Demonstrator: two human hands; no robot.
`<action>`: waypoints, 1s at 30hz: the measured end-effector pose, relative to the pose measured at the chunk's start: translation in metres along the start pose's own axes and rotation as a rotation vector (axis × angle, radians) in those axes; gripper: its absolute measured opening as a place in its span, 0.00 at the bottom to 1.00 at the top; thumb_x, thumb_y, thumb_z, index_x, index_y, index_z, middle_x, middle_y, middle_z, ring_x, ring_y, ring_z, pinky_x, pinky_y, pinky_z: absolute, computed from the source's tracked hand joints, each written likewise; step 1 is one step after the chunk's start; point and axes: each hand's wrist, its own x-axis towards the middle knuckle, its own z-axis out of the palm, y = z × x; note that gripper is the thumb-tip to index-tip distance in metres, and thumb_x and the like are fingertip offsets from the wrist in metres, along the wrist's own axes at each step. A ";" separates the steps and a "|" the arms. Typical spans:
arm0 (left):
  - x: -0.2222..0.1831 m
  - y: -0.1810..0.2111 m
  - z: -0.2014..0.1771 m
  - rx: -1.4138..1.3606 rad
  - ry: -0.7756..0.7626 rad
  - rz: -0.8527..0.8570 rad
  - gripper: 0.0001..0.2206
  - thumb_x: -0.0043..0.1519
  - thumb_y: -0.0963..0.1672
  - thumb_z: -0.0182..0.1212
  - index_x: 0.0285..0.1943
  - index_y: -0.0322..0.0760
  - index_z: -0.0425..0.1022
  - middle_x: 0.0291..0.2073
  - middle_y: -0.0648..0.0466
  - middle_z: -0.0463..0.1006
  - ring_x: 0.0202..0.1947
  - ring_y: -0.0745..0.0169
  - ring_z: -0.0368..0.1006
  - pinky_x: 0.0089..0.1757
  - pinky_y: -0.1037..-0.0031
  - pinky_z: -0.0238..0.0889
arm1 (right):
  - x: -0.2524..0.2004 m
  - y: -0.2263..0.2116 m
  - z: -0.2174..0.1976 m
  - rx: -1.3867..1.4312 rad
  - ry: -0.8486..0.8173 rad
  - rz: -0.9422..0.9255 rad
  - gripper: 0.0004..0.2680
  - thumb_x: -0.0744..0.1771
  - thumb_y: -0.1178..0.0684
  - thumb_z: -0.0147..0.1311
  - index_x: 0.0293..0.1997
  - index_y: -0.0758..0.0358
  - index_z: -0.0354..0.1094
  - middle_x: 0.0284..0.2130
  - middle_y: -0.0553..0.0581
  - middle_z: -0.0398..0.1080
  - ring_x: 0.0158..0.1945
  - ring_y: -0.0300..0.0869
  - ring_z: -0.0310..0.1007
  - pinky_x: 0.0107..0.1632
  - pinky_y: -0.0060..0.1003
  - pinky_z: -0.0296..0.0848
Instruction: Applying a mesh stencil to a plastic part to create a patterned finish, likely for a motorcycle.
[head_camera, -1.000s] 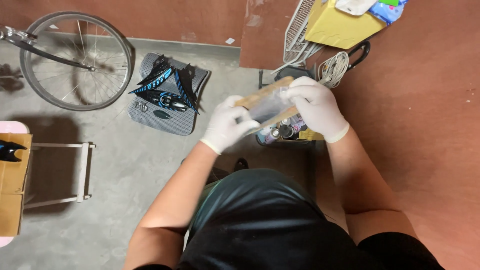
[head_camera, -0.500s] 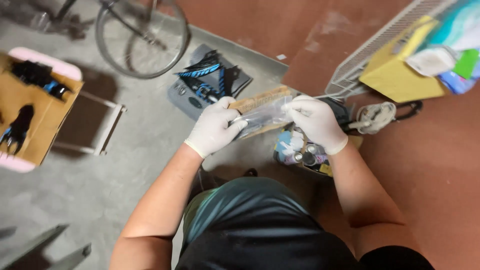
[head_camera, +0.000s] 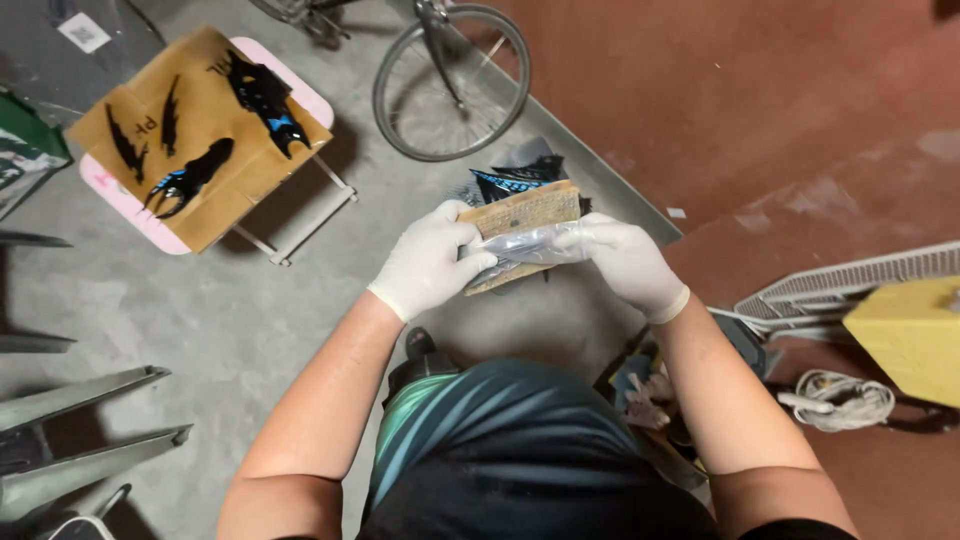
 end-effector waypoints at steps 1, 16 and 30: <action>0.003 -0.011 -0.012 -0.006 -0.003 -0.002 0.11 0.57 0.49 0.69 0.32 0.40 0.76 0.47 0.55 0.74 0.46 0.40 0.76 0.45 0.57 0.72 | 0.014 -0.004 0.006 -0.035 -0.052 -0.084 0.10 0.66 0.66 0.49 0.44 0.66 0.79 0.40 0.67 0.76 0.49 0.52 0.75 0.56 0.49 0.73; -0.041 -0.129 -0.103 0.081 -0.091 -0.206 0.10 0.65 0.51 0.58 0.39 0.48 0.82 0.44 0.57 0.73 0.46 0.45 0.78 0.47 0.58 0.72 | 0.131 -0.002 0.152 0.021 -0.323 -0.042 0.08 0.65 0.60 0.60 0.45 0.61 0.82 0.42 0.61 0.80 0.51 0.47 0.78 0.59 0.49 0.73; -0.067 -0.134 -0.148 -0.004 -0.063 -0.391 0.16 0.65 0.53 0.57 0.41 0.40 0.82 0.53 0.46 0.76 0.55 0.38 0.75 0.53 0.52 0.69 | 0.171 -0.026 0.191 -0.037 -0.588 -0.080 0.10 0.63 0.58 0.63 0.49 0.57 0.82 0.42 0.59 0.81 0.48 0.44 0.78 0.56 0.51 0.73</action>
